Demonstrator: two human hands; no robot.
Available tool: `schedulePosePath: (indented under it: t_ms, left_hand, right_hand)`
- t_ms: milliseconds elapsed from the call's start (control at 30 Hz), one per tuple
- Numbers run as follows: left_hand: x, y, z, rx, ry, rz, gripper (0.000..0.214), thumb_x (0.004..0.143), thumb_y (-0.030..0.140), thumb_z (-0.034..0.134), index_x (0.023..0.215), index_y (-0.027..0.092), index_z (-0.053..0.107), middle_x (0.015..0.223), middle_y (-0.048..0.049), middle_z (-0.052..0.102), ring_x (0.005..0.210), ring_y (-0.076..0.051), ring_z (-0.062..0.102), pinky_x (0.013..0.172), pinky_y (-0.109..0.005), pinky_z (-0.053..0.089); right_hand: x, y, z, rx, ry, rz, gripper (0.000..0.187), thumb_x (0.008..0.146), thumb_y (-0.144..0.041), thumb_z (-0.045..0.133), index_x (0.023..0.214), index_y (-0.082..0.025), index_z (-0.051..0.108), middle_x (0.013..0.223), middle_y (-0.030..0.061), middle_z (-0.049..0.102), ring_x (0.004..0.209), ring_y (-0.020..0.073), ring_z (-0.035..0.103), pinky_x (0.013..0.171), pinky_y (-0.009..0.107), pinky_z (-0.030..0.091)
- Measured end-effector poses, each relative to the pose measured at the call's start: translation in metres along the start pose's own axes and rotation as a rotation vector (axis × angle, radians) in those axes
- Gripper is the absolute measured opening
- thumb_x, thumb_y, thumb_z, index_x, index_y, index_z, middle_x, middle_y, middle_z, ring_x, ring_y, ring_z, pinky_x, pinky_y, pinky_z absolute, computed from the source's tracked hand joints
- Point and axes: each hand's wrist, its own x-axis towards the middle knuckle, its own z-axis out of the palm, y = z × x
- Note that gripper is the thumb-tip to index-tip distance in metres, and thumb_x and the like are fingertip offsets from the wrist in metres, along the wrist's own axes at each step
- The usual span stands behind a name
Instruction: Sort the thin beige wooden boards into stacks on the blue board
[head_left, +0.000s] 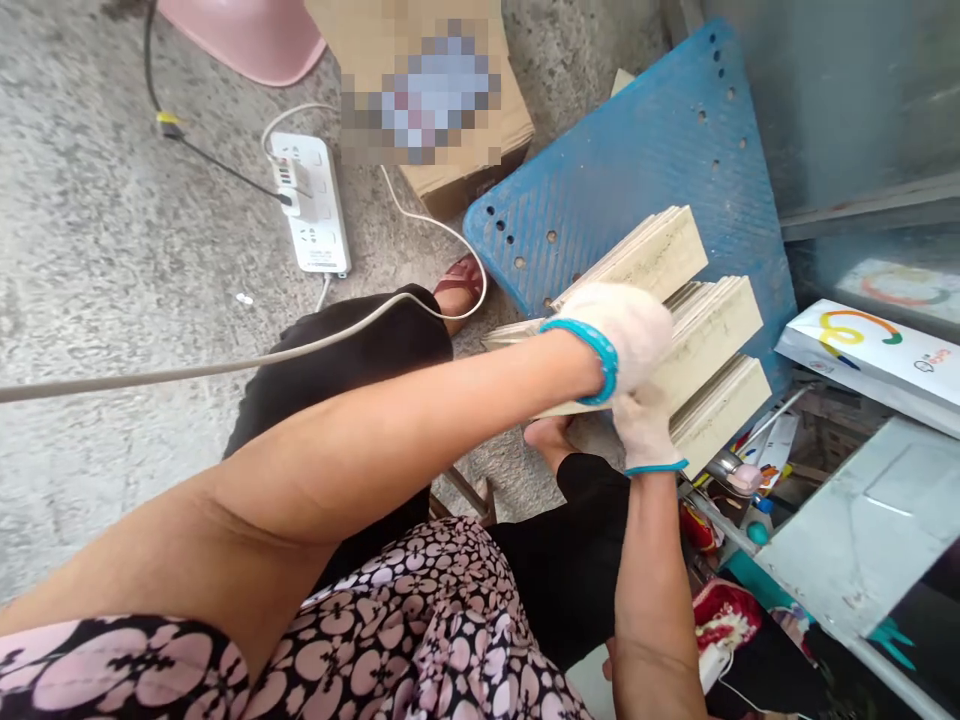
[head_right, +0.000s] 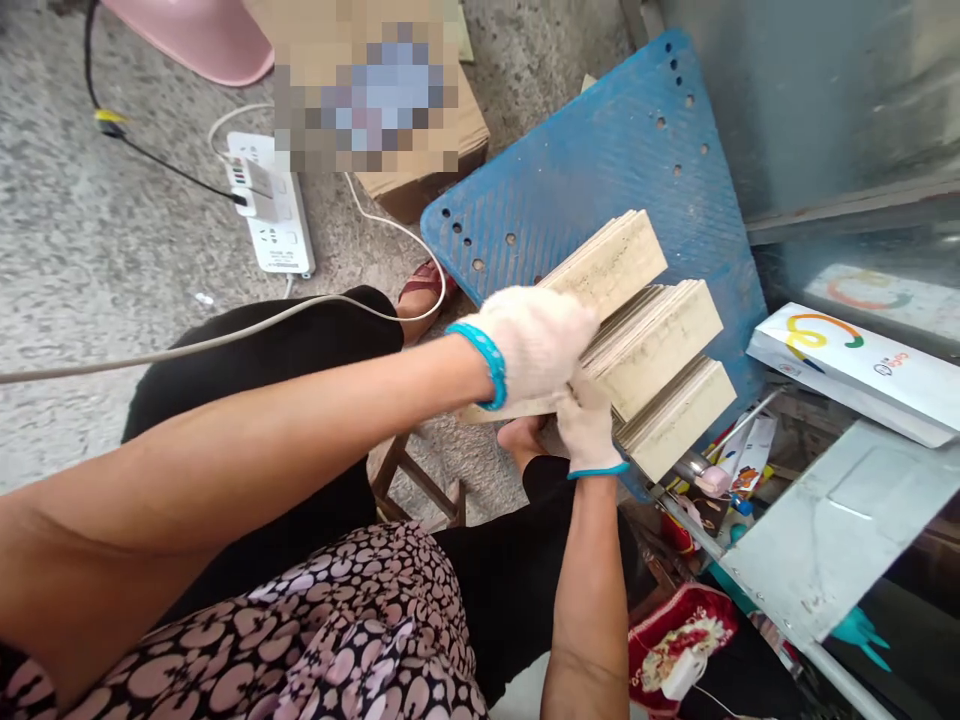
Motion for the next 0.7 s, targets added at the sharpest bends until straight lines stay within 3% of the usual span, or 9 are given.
schedulePosePath:
  t_ms: [67, 133, 200, 367, 700]
  left_hand:
    - [0.008, -0.007, -0.016, 0.242, -0.035, 0.162, 0.029, 0.077, 0.015, 0.064, 0.102, 0.011, 0.077, 0.098, -0.0185, 0.073, 0.092, -0.032, 0.069, 0.08, -0.04, 0.052]
    - [0.014, -0.013, -0.023, 0.349, -0.033, 0.137, 0.037, 0.085, 0.025, 0.057, 0.116, 0.015, 0.073, 0.107, -0.018, 0.071, 0.097, -0.032, 0.068, 0.08, -0.04, 0.051]
    - [0.018, -0.018, -0.026, 0.379, -0.053, 0.084, 0.039, 0.089, 0.031, 0.051, 0.119, 0.018, 0.072, 0.108, -0.0164, 0.071, 0.097, -0.031, 0.067, 0.08, -0.039, 0.05]
    - [0.026, -0.021, -0.026, 0.354, -0.102, 0.024, 0.041, 0.088, 0.038, 0.048, 0.114, 0.021, 0.074, 0.099, -0.0119, 0.073, 0.097, -0.028, 0.065, 0.081, -0.035, 0.047]
    - [0.026, -0.02, -0.015, 0.129, -0.273, 0.035, 0.034, 0.08, 0.047, 0.054, 0.087, 0.021, 0.073, 0.074, -0.0031, 0.067, 0.076, -0.021, 0.06, 0.065, -0.028, 0.041]
  right_hand:
    - [0.003, -0.007, -0.021, 0.031, 0.096, -0.006, 0.033, 0.085, -0.043, 0.066, 0.099, -0.015, 0.076, 0.096, 0.0066, 0.075, 0.095, 0.0262, 0.068, 0.088, 0.038, 0.054]
    - [0.007, -0.011, -0.035, 0.103, 0.193, -0.002, 0.034, 0.082, -0.044, 0.068, 0.098, -0.015, 0.077, 0.094, 0.0064, 0.076, 0.091, 0.0251, 0.068, 0.083, 0.036, 0.055]
    - [0.012, -0.013, -0.042, 0.209, 0.256, -0.014, 0.035, 0.082, -0.044, 0.069, 0.102, -0.016, 0.076, 0.099, 0.0067, 0.076, 0.094, 0.0248, 0.069, 0.085, 0.037, 0.055]
    - [0.021, -0.015, -0.047, 0.463, 0.265, -0.048, 0.034, 0.082, -0.042, 0.072, 0.105, -0.018, 0.075, 0.101, 0.0066, 0.076, 0.099, 0.025, 0.07, 0.092, 0.04, 0.055]
    - [0.001, -0.005, -0.076, 0.686, 0.319, 0.029, 0.034, 0.076, -0.039, 0.078, 0.104, -0.02, 0.074, 0.09, 0.0043, 0.076, 0.089, 0.0238, 0.073, 0.077, 0.035, 0.06]
